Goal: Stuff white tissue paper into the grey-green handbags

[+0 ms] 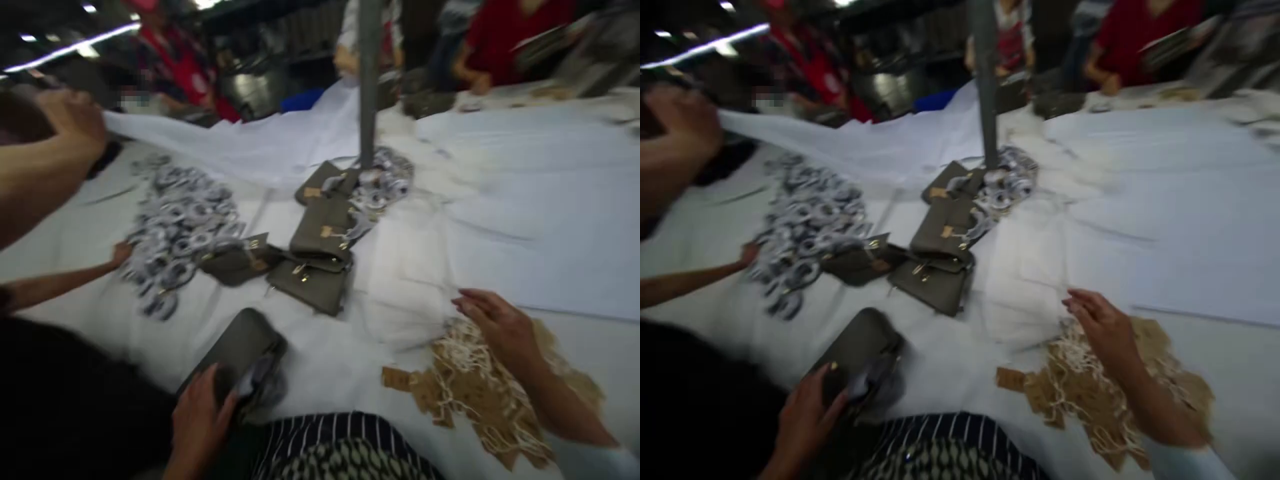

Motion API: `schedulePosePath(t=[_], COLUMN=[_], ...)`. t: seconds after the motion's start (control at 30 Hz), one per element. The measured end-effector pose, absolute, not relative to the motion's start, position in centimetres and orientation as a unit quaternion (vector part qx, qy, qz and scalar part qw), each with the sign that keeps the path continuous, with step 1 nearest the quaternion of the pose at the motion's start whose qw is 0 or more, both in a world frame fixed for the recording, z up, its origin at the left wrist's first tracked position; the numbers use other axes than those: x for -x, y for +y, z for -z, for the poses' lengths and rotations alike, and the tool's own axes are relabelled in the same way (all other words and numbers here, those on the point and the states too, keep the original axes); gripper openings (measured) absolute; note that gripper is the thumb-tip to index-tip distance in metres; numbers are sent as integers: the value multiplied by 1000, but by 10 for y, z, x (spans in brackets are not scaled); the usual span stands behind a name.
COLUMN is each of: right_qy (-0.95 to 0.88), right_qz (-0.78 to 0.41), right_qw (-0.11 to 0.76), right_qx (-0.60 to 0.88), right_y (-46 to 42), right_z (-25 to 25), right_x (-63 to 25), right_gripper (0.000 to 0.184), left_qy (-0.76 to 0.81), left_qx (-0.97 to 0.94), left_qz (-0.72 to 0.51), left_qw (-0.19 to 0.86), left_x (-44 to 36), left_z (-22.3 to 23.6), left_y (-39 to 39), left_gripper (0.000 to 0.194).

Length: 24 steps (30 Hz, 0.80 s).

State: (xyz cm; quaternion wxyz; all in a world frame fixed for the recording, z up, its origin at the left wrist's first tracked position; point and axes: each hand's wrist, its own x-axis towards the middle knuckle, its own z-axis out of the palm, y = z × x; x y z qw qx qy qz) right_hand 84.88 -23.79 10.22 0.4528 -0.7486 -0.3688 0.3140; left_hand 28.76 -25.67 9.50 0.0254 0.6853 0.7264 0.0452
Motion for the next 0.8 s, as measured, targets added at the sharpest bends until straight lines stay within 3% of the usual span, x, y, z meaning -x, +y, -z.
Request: schedulePosePath(t=[0.1, 0.27, 0.37, 0.57, 0.7, 0.8], right_qy=[-487, -474, -409, -295, -326, -378], right_qz=[-497, -755, -788, -845, -742, -673], right_qw=[318, 138, 77, 89, 86, 119], right_qx=[644, 432, 453, 438, 580, 624], right_y=[-240, -250, -241, -231, -233, -227], right_z=[-81, -53, -44, -57, -57, -61], right_x=[-739, -583, -537, -488, -454, -446], right_gripper=[42, 44, 54, 56, 25, 4], left_qy=[765, 826, 820, 770, 738, 724], left_qx=[-643, -560, -566, -634, -671, -686], left_qz=[-37, -66, -56, -33, -18, 2], left_qw=[-8, 19, 72, 65, 64, 79], left_x=[-256, -222, -206, -222, -246, -240], left_z=[-101, -81, -72, -81, -78, -80], left_y=[-300, -309, -314, -294, -263, -241], left_gripper=[61, 66, 81, 97, 100, 82])
